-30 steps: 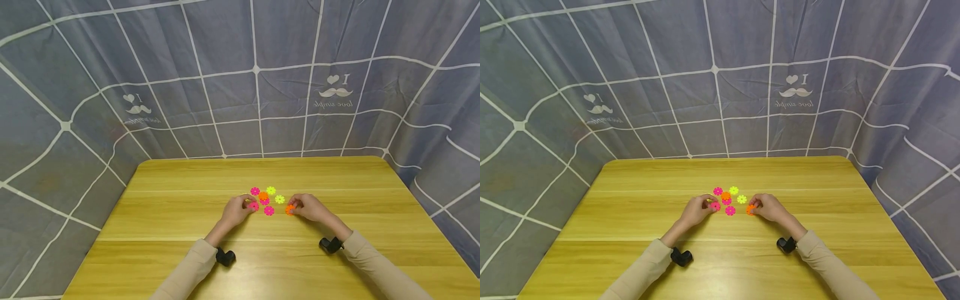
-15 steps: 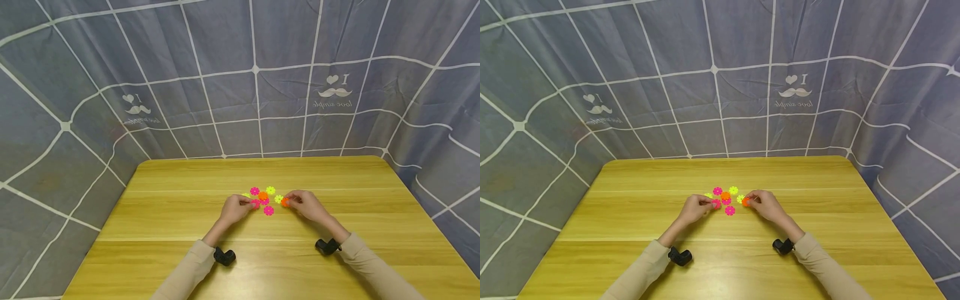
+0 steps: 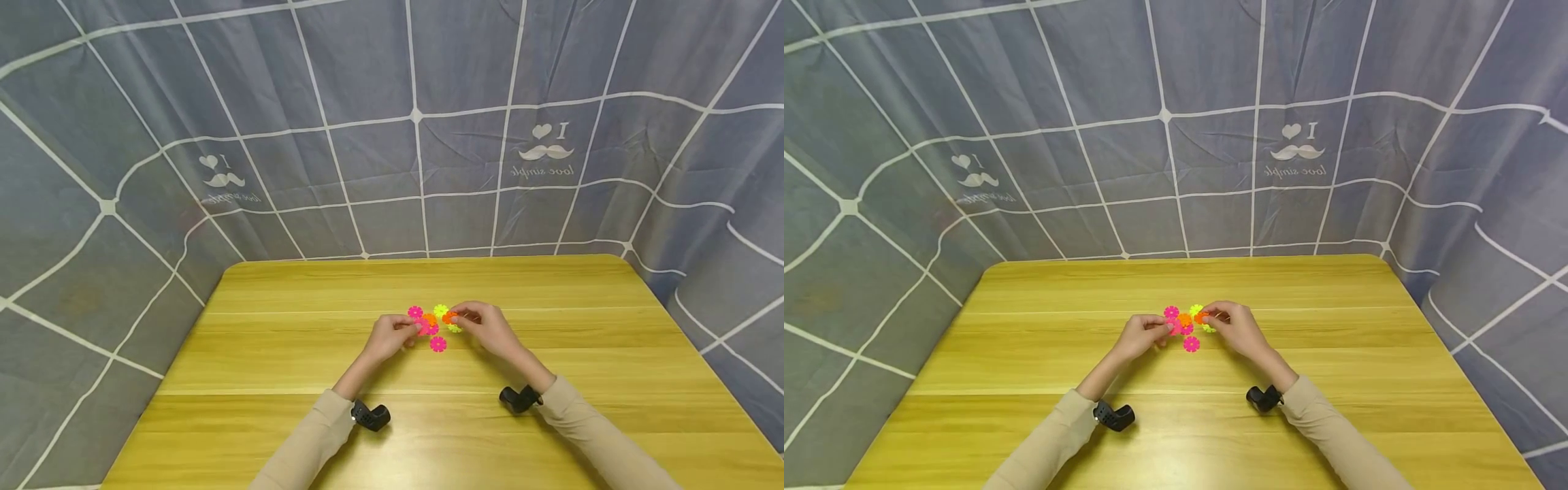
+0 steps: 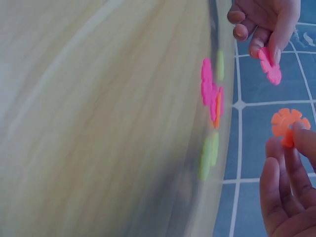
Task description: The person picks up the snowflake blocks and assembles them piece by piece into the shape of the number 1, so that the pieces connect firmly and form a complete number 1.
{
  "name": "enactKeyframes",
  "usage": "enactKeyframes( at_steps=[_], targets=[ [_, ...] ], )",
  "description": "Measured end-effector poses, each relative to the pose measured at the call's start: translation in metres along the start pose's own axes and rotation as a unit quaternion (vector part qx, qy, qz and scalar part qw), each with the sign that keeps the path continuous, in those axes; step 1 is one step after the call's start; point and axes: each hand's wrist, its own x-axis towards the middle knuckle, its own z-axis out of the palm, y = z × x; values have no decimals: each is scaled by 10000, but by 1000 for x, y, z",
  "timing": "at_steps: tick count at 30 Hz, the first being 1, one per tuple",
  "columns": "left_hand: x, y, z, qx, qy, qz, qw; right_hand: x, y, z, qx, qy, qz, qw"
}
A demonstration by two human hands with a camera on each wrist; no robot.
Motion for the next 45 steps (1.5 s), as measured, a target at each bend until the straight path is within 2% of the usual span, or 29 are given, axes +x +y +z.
enactKeyframes(
  at_steps=[5,13,24,30,34,37,41,45],
  targets=[
    [0,0,2,-291,-11,-218,9993,3,-5,4,265,-38,-102,9996],
    [0,6,4,-472,-118,-282,9984,5,-10,10,540,-99,-89,9985],
    [-3,17,1,-669,-387,-347,9964,3,-20,12,423,-77,-57,9991],
    [-1,16,2,-887,-314,-484,9944,2,-21,13,439,-24,-144,9989],
    [0,13,4,-947,-177,-539,9939,4,-13,15,475,50,-271,9985],
    [-1,13,5,-886,-122,-485,9948,4,-9,16,401,124,-509,9978],
    [-1,13,5,-841,-101,-409,9956,4,-9,17,339,147,-781,9963],
    [-3,13,6,-836,-137,-348,9958,4,-8,17,358,90,-841,9958]
  ],
)
